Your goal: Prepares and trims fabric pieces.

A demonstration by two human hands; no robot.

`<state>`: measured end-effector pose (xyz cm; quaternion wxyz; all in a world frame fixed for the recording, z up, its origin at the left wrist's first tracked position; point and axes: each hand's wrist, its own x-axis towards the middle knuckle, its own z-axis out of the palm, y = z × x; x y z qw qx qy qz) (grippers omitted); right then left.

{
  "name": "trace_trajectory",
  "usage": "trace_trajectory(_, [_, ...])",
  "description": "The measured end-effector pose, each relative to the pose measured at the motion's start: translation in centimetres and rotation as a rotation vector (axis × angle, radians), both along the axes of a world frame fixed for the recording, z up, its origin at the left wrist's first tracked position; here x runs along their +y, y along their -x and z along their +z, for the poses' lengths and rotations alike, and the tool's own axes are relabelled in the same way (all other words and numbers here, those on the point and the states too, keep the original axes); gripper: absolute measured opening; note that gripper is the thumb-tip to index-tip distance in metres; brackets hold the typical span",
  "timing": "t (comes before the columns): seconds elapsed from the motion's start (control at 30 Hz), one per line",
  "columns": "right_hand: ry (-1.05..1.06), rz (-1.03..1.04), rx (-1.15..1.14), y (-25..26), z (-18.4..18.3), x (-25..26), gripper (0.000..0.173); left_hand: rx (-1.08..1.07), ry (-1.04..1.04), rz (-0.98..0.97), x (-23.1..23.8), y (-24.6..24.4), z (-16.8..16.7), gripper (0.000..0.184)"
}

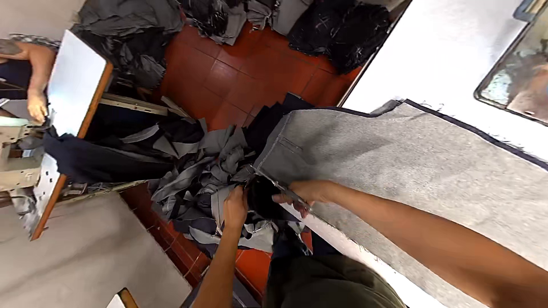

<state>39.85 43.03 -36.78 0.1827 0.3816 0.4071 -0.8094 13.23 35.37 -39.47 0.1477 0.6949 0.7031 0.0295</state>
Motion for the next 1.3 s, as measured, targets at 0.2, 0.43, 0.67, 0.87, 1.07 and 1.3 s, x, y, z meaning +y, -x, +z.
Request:
trace_trajectory(0.2, [-0.105, -0.115, -0.045, 2.0, 0.3, 0.0, 0.048, 0.019, 0.226, 0.132, 0.4, -1.4, 1.4, 0.041])
trace_trajectory(0.43, [-0.913, -0.353, -0.094, 1.9, 10.0, -8.2, 0.050, -0.081, -0.631, -0.153, -4.7, -0.5, 5.1, 0.032])
trace_trajectory(0.67, [-1.298, -0.465, -0.029, 4.5, 20.0, -20.9, 0.051, -0.527, -0.563, -0.322, -13.7, -0.6, 19.1, 0.007])
trace_trajectory(0.87, [-1.629, -0.876, -0.149, 7.8, 22.2, -29.7, 0.020, -0.814, -0.625, -0.362, -20.9, 0.8, 20.9, 0.018])
trace_trajectory(1.07, [-1.866, -1.107, -0.029, 5.0, 33.1, -34.2, 0.019, -0.938, 0.100, -0.208, -28.7, 3.3, 5.6, 0.064])
trace_trajectory(1.3, [-2.186, -1.099, 0.081, -5.0, 39.5, -37.8, 0.021, -1.281, -0.181, -0.421, -32.4, 4.7, 12.8, 0.032])
